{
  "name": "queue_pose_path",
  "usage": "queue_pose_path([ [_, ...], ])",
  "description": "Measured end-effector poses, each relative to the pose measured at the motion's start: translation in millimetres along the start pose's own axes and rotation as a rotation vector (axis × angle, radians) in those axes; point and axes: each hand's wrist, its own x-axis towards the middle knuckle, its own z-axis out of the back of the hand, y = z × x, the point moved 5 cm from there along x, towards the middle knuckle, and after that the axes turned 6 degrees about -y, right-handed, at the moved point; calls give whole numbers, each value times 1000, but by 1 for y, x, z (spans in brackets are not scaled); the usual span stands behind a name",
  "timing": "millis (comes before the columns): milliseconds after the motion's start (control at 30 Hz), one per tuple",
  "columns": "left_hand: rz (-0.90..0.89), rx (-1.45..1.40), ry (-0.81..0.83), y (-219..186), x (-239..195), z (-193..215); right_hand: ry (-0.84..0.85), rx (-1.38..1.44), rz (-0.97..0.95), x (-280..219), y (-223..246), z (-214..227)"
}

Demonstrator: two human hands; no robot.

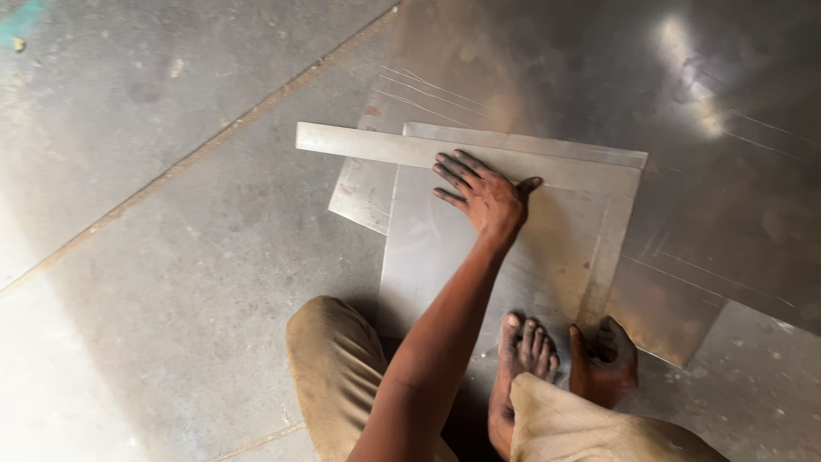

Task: The person uses a square ruler and a yellow marker to draw straight lines on several metal sheets. They position the ruler across the sheets and mark along the edge multiple times.

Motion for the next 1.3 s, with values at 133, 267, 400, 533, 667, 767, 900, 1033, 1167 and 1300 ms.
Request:
queue_pose_path([
  [133, -38, 31, -8, -1, 1, -7, -55, -38, 144, 5, 1, 4],
  [267, -38, -57, -7, 2, 2, -7, -47, -76, 61, 5, 0, 3],
  [400, -19, -46, 31, 0, 3, -5, -56, -67, 54, 6, 5, 3],
  [533, -6, -42, 66, 0, 4, -5, -46, -76, 49, 6, -1, 3],
  [667, -2, -38, 33, -1, 2, -4, 9, -83, 144, 12, -12, 5],
  [767, 9, -29, -3, -2, 0, 0, 92, -92, 139, 37, -27, 10],
  [900, 42, 5, 40, -7, -1, 7, 248, -236, 128, 112, -7, -21],
  [1033, 71, -17, 73, -10, -2, 15, 491, -162, 446, 170, 102, -93],
  [1167, 74, -37, 53, -7, -2, 13, 698, -204, 824, 191, 192, -193],
  [1300, 31, -31, 34, -3, 1, -2, 906, -331, 990, 173, 228, -282],
])
